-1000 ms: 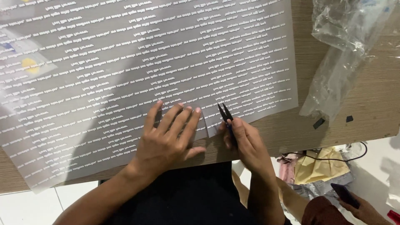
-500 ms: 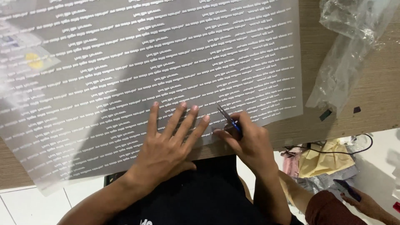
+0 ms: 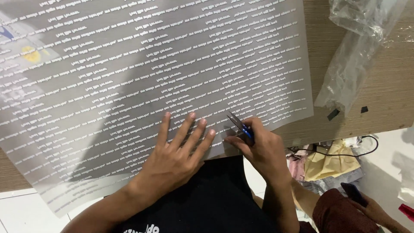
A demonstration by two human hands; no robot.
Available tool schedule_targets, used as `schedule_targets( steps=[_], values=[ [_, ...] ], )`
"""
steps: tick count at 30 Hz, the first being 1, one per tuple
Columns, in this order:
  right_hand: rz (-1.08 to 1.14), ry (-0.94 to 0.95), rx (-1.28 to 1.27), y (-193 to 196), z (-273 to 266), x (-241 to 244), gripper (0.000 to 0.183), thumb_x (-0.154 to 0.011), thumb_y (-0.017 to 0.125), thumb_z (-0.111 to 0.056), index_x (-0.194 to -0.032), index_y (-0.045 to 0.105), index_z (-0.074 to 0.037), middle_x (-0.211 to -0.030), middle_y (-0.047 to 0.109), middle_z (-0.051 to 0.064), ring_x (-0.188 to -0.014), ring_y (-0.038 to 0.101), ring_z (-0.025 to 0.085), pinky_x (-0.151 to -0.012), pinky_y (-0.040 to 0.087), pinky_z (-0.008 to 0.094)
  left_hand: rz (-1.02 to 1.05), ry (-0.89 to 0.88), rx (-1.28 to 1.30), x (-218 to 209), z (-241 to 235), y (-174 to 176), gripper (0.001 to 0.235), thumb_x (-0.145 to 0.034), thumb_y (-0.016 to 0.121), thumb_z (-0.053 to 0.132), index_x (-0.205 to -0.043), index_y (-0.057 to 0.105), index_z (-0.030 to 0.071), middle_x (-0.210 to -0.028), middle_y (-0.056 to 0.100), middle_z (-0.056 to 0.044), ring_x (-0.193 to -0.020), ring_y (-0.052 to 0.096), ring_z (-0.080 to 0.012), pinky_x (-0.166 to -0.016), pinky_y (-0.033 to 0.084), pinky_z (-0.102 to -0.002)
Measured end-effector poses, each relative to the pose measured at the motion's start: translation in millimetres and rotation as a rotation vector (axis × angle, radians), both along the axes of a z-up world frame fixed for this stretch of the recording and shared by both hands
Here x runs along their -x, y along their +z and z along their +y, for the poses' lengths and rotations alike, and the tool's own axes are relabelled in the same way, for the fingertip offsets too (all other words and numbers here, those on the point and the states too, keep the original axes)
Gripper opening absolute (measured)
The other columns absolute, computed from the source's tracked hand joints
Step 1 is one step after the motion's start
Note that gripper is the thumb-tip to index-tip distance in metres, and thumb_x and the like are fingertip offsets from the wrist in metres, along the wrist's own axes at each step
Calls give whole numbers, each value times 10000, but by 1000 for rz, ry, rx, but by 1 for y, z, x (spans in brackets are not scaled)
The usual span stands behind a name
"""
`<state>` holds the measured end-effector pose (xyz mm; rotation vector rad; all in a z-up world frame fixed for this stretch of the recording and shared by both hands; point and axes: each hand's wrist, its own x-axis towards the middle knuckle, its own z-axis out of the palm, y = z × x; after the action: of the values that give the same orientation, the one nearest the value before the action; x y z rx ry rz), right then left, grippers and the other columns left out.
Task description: Cutting a large sheet of printed labels into individual strips or pieces using a hand cutter.
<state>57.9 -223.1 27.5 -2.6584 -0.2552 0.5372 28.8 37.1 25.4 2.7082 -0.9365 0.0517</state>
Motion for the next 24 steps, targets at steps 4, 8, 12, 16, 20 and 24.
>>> schedule_targets(
  steps=[4, 8, 12, 16, 20, 24],
  values=[
    [-2, 6, -32, 2, 1, -1, 537, -854, 743, -532, -1141, 560, -117, -830, 757, 24, -657, 730, 226, -577, 546, 376, 1, -34, 209, -3, 6, 3, 410, -994, 650, 236, -1354, 619, 42, -1352, 675, -198, -1333, 582, -414, -1133, 331, -717],
    [-28, 32, -58, 5, 5, -1, 504, -873, 749, -490, -1133, 559, -102, -779, 711, 15, -595, 678, 173, -541, 539, 352, 143, -47, 542, -3, 13, -7, 336, -937, 744, 120, -1223, 700, -51, -1259, 712, -257, -1229, 670, -392, -1181, 369, -605],
    [240, -176, -148, 17, 11, 9, 412, -936, 597, -515, -1100, 612, -138, -669, 603, -32, -534, 537, 113, -501, 430, 279, 257, 52, 793, 0, 16, -14, 309, -932, 699, 27, -1226, 677, -66, -1268, 700, -256, -1207, 698, -387, -1165, 462, -568],
    [697, -471, -716, 24, 21, 19, 501, -1036, 373, -468, -1023, 656, -55, -816, 568, 56, -713, 543, 170, -642, 445, 312, 304, 83, 901, 1, 18, -18, 300, -946, 678, 18, -1233, 667, -71, -1288, 692, -244, -1249, 681, -384, -1186, 461, -539],
    [901, -691, -908, 32, 29, 22, 383, -1063, 475, -371, -1085, 645, -28, -630, 378, -55, -495, 362, 53, -418, 283, 207, 293, 82, 913, 1, 19, -19, 312, -947, 695, 49, -1248, 675, -30, -1302, 692, -225, -1255, 683, -372, -1170, 480, -534],
    [861, -804, -894, 28, 34, 24, 332, -1056, 537, -300, -1017, 681, -4, -613, 397, -40, -477, 363, 66, -399, 263, 214, 272, 49, 899, -1, 21, -20, 340, -970, 683, 67, -1297, 644, -16, -1318, 690, -218, -1259, 683, -372, -1153, 495, -530]
  ],
)
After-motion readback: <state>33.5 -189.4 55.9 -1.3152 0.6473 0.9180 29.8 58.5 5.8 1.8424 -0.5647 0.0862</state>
